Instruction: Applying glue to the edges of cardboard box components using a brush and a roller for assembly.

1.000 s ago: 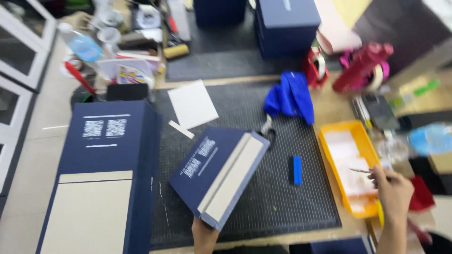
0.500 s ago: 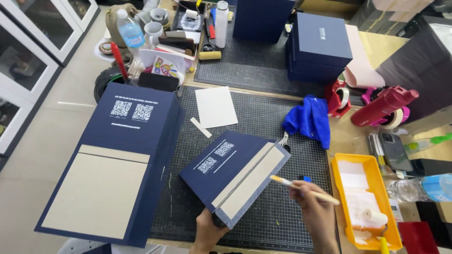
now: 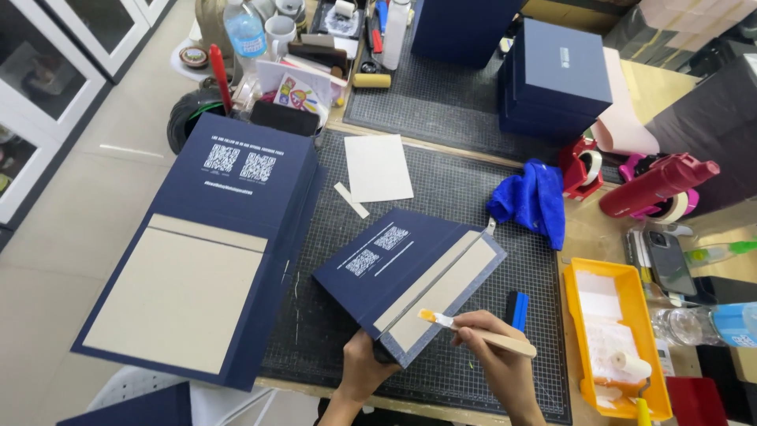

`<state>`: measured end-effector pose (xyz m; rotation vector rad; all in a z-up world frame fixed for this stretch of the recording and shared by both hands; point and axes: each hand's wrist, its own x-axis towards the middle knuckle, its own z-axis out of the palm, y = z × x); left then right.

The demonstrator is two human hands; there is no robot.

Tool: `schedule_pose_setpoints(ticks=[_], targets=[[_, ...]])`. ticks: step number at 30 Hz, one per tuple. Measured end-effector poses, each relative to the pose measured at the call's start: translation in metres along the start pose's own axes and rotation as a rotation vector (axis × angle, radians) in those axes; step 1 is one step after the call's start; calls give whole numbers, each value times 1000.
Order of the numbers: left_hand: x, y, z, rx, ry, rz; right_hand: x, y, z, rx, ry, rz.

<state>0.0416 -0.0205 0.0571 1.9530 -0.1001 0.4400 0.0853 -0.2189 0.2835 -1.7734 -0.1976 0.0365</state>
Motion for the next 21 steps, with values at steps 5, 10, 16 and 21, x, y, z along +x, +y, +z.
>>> schedule_pose_setpoints(ticks=[5, 10, 16, 21], targets=[[2, -19, 15, 66, 28, 53, 0, 4, -1, -179, 42, -155], [-6, -1, 7, 169, 110, 77, -18, -12, 11, -289, 80, -287], [14, 33, -9, 145, 105, 80, -14, -22, 42, -319, -70, -647], [10, 25, -2, 85, 102, 65, -5, -12, 61, -282, -150, -794]])
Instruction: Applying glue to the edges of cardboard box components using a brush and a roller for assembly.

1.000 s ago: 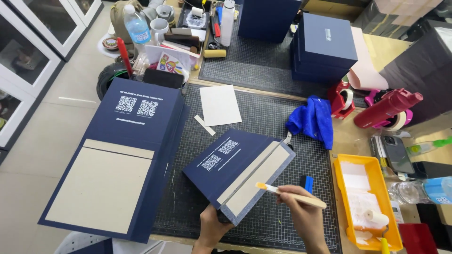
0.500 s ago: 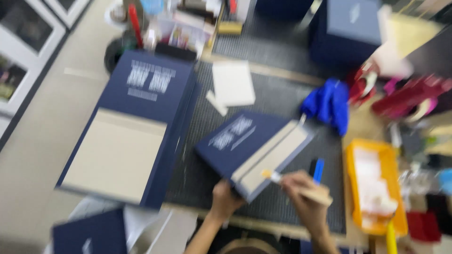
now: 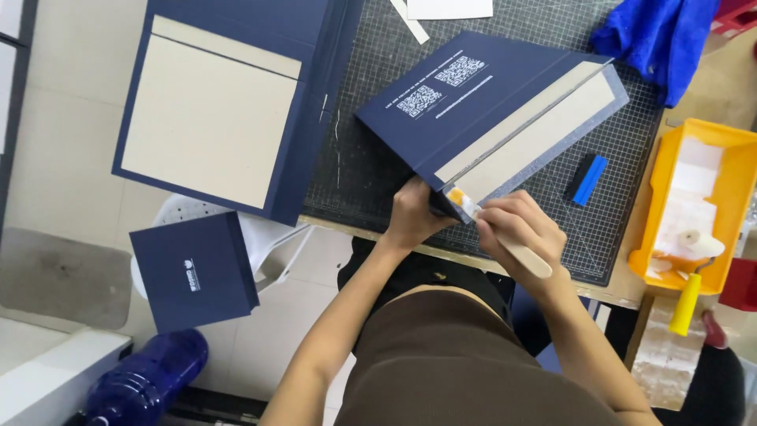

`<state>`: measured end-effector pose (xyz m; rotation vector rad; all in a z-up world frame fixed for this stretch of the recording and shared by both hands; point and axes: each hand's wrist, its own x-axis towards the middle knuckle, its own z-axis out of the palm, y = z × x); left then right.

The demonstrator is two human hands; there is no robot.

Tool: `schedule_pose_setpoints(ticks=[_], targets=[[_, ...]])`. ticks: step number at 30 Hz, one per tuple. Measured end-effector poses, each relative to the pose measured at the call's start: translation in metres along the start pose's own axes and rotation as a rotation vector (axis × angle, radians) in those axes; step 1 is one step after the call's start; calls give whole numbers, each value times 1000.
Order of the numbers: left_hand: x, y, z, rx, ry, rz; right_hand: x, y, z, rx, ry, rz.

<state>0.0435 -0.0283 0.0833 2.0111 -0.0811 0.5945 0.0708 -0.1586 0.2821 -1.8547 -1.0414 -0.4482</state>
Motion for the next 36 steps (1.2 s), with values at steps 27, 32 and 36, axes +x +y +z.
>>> schedule_pose_setpoints(ticks=[27, 32, 36], targets=[[12, 19, -8, 0, 34, 58, -21, 19, -10, -6, -163, 133], [12, 23, -11, 2, 16, 45, -31, 16, -30, -43, -225, 175], [13, 21, -10, -5, 30, 40, -29, 24, -17, -5, -173, 130]])
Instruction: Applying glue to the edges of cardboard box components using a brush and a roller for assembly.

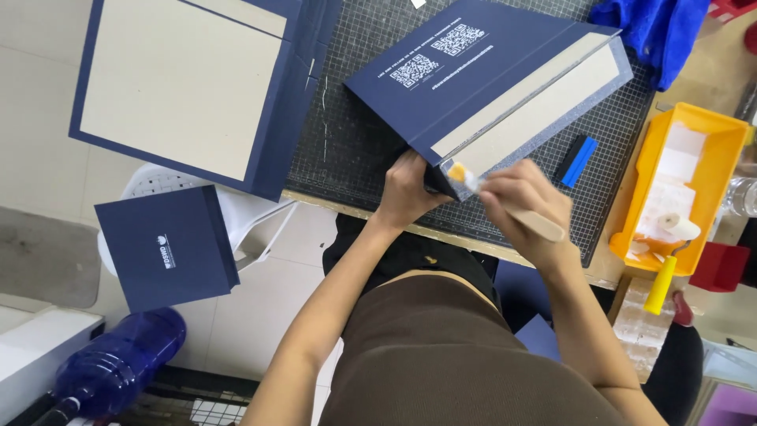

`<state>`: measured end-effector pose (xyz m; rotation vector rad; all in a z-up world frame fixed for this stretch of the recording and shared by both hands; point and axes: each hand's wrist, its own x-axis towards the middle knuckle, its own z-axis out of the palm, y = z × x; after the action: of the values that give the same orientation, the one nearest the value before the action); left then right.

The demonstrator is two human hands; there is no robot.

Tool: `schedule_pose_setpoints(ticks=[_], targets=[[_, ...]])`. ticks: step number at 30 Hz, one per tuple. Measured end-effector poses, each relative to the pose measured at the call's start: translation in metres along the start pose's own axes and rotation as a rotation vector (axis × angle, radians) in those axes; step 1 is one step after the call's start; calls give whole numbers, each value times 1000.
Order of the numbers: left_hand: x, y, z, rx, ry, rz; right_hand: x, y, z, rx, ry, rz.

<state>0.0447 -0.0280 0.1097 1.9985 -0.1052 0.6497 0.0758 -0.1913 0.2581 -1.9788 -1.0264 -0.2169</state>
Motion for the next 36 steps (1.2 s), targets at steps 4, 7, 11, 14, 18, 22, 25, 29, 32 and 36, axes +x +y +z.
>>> schedule_pose_setpoints(ticks=[4, 7, 11, 14, 18, 22, 25, 29, 32, 36], targets=[[0, 3, 1, -7, 9, 0, -21, 3, -9, 23, -62, 60], [0, 4, 0, 6, 10, 8, -16, -5, -17, 9, -57, 89], [-3, -2, 3, 14, 7, 0, -21, 0, -10, 28, -15, 56], [-6, -7, 8, 14, 5, -5, -36, 6, -17, 27, -52, 122], [-4, -4, 9, 31, 32, -4, -38, 9, -30, 151, 66, 313], [-11, -6, 1, 21, -7, -49, -37, 11, -15, 51, 87, 364], [-29, -26, 12, 47, -10, -3, -70, 39, -21, -47, 116, 354], [-49, -63, 31, 70, -185, -121, -66, 47, -60, -104, 409, 551], [-68, -86, 39, 43, -107, -76, -78, 48, -94, -154, 589, 752], [-67, -98, 39, 61, -302, -474, -139, 80, -136, -304, 662, 757]])
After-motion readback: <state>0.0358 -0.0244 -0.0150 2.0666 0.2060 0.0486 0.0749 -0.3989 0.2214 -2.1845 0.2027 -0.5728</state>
